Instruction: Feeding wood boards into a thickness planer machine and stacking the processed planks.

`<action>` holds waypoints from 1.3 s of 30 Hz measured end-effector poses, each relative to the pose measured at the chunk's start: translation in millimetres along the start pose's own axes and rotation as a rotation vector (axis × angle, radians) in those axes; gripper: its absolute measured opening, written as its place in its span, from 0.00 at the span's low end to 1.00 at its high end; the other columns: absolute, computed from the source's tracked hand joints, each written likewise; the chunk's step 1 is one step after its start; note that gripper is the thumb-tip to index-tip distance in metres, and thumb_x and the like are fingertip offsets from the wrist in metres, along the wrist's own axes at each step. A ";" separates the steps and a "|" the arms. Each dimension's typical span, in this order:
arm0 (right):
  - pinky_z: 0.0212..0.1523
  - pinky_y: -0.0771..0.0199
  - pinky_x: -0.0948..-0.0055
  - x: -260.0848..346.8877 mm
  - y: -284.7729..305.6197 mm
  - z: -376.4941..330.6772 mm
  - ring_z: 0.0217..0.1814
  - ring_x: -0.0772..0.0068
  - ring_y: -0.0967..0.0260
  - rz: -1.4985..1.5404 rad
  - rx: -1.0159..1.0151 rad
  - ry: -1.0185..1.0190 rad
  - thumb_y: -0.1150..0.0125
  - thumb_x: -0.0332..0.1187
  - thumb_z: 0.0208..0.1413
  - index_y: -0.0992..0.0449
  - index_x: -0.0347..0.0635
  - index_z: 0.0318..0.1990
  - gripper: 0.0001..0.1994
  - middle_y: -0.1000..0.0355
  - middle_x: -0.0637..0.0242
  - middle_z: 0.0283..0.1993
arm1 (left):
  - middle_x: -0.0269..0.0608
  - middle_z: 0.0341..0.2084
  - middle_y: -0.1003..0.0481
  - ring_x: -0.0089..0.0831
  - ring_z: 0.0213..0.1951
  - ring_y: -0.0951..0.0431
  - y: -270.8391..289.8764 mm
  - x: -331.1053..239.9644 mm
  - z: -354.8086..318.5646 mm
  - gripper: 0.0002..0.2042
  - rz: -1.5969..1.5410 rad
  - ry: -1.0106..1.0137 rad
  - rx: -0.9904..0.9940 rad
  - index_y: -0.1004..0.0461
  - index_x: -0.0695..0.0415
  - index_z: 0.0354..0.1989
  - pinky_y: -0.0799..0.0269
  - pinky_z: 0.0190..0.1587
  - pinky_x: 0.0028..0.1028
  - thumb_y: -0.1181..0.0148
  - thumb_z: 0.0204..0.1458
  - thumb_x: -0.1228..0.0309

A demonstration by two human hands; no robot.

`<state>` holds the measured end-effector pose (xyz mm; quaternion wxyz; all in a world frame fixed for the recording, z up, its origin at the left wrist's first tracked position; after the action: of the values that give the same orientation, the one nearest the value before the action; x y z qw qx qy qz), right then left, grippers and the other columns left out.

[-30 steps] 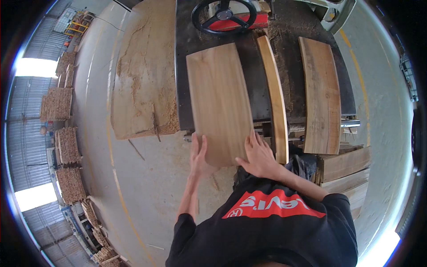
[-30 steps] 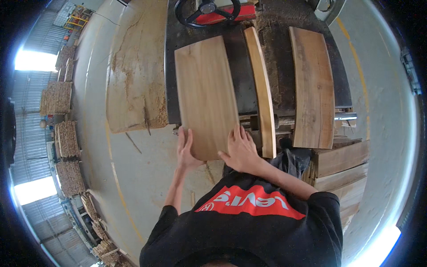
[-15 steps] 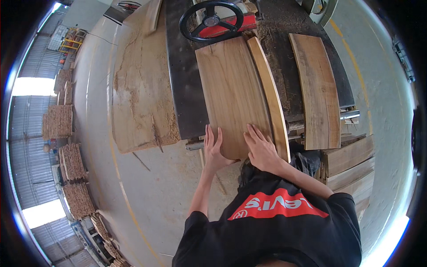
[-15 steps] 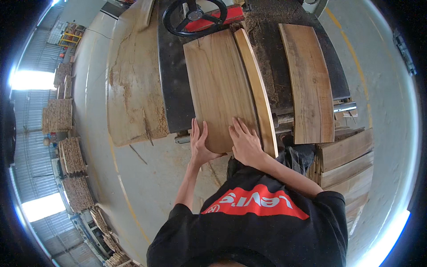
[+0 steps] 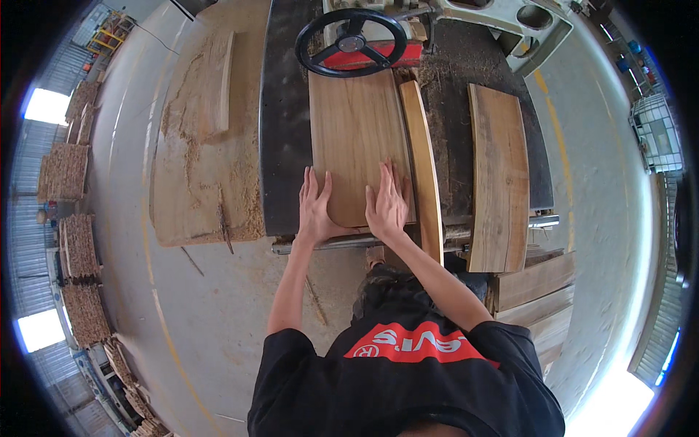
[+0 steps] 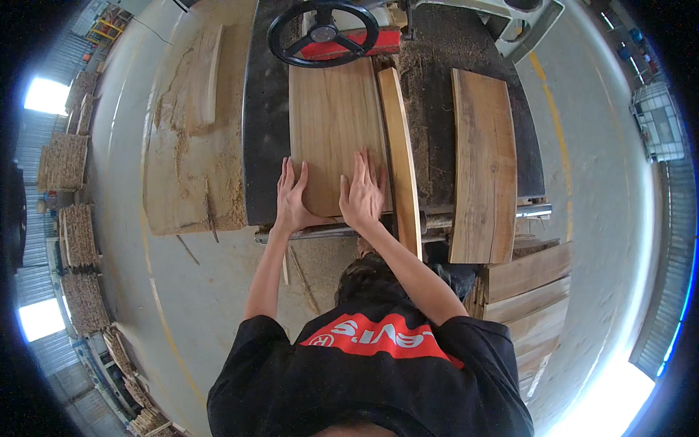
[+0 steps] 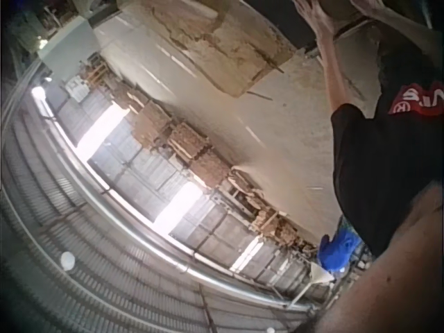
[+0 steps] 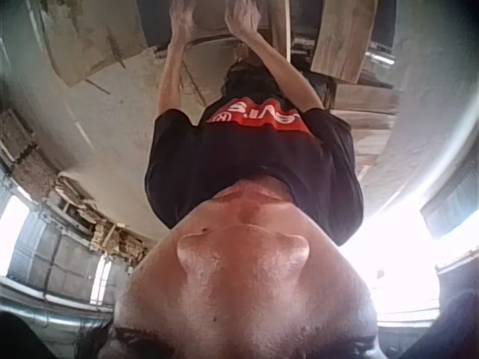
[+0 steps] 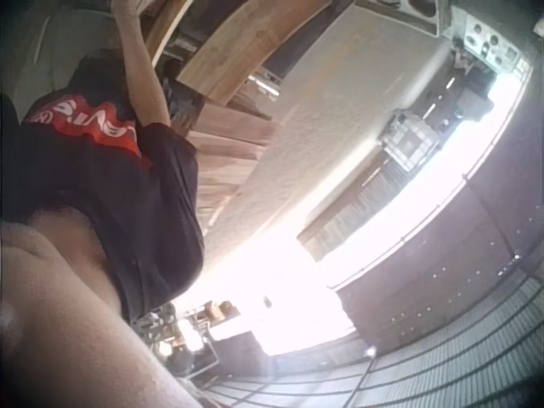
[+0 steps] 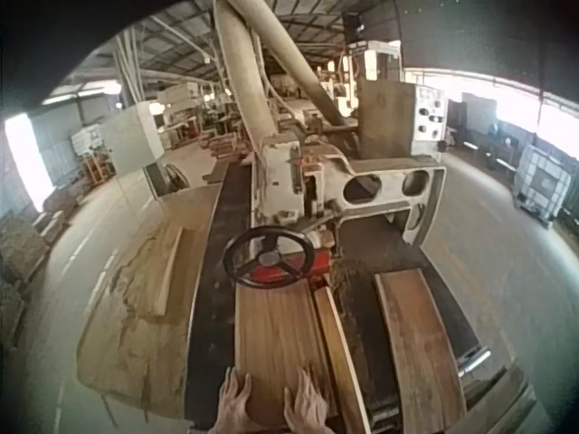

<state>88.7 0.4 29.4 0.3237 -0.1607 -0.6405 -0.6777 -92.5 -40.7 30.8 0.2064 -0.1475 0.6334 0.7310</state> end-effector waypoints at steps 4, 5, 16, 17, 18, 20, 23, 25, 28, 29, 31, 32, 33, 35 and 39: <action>0.78 0.52 0.43 -3.8 -11.5 38.0 0.80 0.47 0.48 -0.102 -0.067 -0.003 0.48 0.40 0.69 0.41 0.36 0.71 0.28 0.45 0.49 0.78 | 0.76 0.73 0.52 0.66 0.76 0.54 4.1 13.0 30.6 0.72 -0.006 -0.042 -0.041 0.41 0.65 0.73 0.49 0.72 0.58 0.14 0.14 0.41; 0.78 0.52 0.43 -2.2 -12.2 44.8 0.80 0.47 0.48 -0.095 -0.102 0.059 0.48 0.40 0.69 0.41 0.36 0.71 0.28 0.45 0.49 0.78 | 0.77 0.72 0.52 0.67 0.76 0.54 4.9 16.2 40.7 0.72 -0.002 -0.058 -0.054 0.42 0.65 0.73 0.49 0.72 0.58 0.15 0.13 0.40; 0.64 0.29 0.52 10.0 -23.2 122.9 0.65 0.48 0.28 -0.084 -0.323 0.283 0.44 0.34 0.66 0.26 0.41 0.60 0.17 0.23 0.57 0.61 | 0.61 0.71 0.39 0.56 0.76 0.49 77.9 156.0 112.5 0.44 0.055 0.046 -0.097 0.36 0.63 0.71 0.47 0.74 0.52 0.29 0.52 0.47; 0.64 0.29 0.52 12.9 -24.6 128.1 0.65 0.48 0.28 -0.089 -0.320 0.329 0.44 0.34 0.66 0.26 0.41 0.60 0.17 0.23 0.57 0.61 | 0.63 0.70 0.38 0.60 0.75 0.48 90.5 184.7 117.4 0.44 0.145 0.172 -0.148 0.36 0.64 0.70 0.48 0.74 0.54 0.30 0.53 0.46; 0.64 0.28 0.52 13.5 -25.6 134.7 0.64 0.49 0.27 -0.102 -0.331 0.330 0.46 0.34 0.66 0.25 0.41 0.58 0.16 0.23 0.57 0.59 | 0.66 0.69 0.38 0.64 0.74 0.48 103.2 212.0 122.0 0.44 0.211 0.287 -0.190 0.37 0.65 0.70 0.48 0.73 0.55 0.32 0.53 0.45; 0.62 0.27 0.54 11.6 -29.6 146.8 0.61 0.51 0.25 -0.082 -0.343 0.281 0.49 0.34 0.68 0.22 0.42 0.54 0.13 0.20 0.60 0.56 | 0.66 0.71 0.41 0.66 0.75 0.50 128.2 260.8 126.2 0.46 0.370 0.520 -0.218 0.39 0.63 0.72 0.49 0.74 0.54 0.31 0.52 0.45; 0.61 0.27 0.55 5.8 -36.4 167.4 0.61 0.52 0.25 0.005 -0.371 0.261 0.50 0.34 0.69 0.22 0.43 0.54 0.13 0.20 0.60 0.56 | 0.66 0.74 0.48 0.65 0.76 0.53 156.2 310.4 133.0 0.51 0.465 0.857 -0.204 0.43 0.60 0.75 0.49 0.75 0.53 0.28 0.48 0.43; 0.61 0.27 0.56 2.6 -40.3 184.3 0.60 0.51 0.25 -0.014 -0.371 0.242 0.51 0.35 0.70 0.22 0.45 0.54 0.13 0.21 0.60 0.57 | 0.66 0.75 0.51 0.64 0.77 0.55 166.9 325.8 138.2 0.53 0.368 0.932 -0.224 0.44 0.59 0.76 0.51 0.75 0.53 0.28 0.47 0.41; 0.65 0.31 0.53 1.9 -37.7 203.4 0.63 0.47 0.28 0.112 -0.282 0.205 0.48 0.35 0.69 0.24 0.43 0.55 0.13 0.23 0.55 0.59 | 0.67 0.76 0.55 0.64 0.77 0.57 169.1 332.9 138.4 0.56 0.214 1.016 -0.204 0.46 0.58 0.77 0.54 0.76 0.54 0.27 0.44 0.40; 0.65 0.31 0.53 6.0 -34.6 200.7 0.63 0.47 0.28 0.097 -0.284 0.236 0.48 0.35 0.69 0.24 0.43 0.55 0.13 0.23 0.55 0.59 | 0.68 0.76 0.56 0.63 0.77 0.57 164.9 332.6 136.5 0.57 0.157 1.038 -0.163 0.46 0.58 0.77 0.55 0.76 0.55 0.26 0.43 0.39; 0.67 0.36 0.47 17.3 -28.4 184.6 0.65 0.40 0.34 0.036 -0.345 0.290 0.43 0.30 0.64 0.27 0.37 0.58 0.16 0.27 0.48 0.60 | 0.66 0.76 0.53 0.62 0.77 0.54 161.0 328.6 131.8 0.55 0.197 1.041 -0.224 0.44 0.58 0.76 0.54 0.75 0.55 0.26 0.44 0.40; 0.67 0.39 0.41 25.4 -27.8 168.2 0.66 0.35 0.38 -0.014 -0.347 0.355 0.40 0.27 0.60 0.31 0.33 0.59 0.20 0.31 0.43 0.60 | 0.64 0.76 0.51 0.61 0.76 0.51 158.8 326.1 131.8 0.52 0.194 1.019 -0.278 0.42 0.58 0.75 0.53 0.75 0.54 0.27 0.45 0.41; 0.67 0.41 0.39 30.8 -33.6 147.8 0.67 0.35 0.39 -0.047 -0.321 0.306 0.40 0.26 0.59 0.31 0.33 0.59 0.21 0.32 0.44 0.60 | 0.64 0.76 0.51 0.61 0.76 0.51 154.4 324.7 132.0 0.52 0.209 1.054 -0.269 0.42 0.58 0.75 0.53 0.75 0.54 0.27 0.45 0.41; 0.70 0.44 0.40 44.4 -47.6 102.3 0.70 0.35 0.42 0.116 -0.206 0.393 0.42 0.27 0.60 0.33 0.35 0.61 0.21 0.35 0.46 0.64 | 0.58 0.74 0.46 0.57 0.74 0.46 152.6 306.8 143.0 0.46 0.408 0.693 -0.461 0.38 0.58 0.72 0.49 0.74 0.52 0.27 0.48 0.44; 0.76 0.46 0.44 48.2 -72.6 85.5 0.75 0.36 0.45 0.023 0.047 0.399 0.38 0.34 0.60 0.32 0.41 0.63 0.23 0.40 0.45 0.73 | 0.58 0.71 0.40 0.56 0.74 0.45 139.2 287.6 203.0 0.38 0.315 0.318 -0.513 0.33 0.58 0.67 0.47 0.73 0.52 0.31 0.53 0.47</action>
<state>-10.5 70.2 15.4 0.4553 -0.0229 -0.5774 -0.6773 -401.8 177.0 45.3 -0.0543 -0.2070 0.4682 0.8573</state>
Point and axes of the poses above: each hand's wrist, its own z-axis towards the middle knuckle, its own y-axis out of the back of the hand, x = y × z, the point moved 4 cm from there along z, towards the middle knuckle
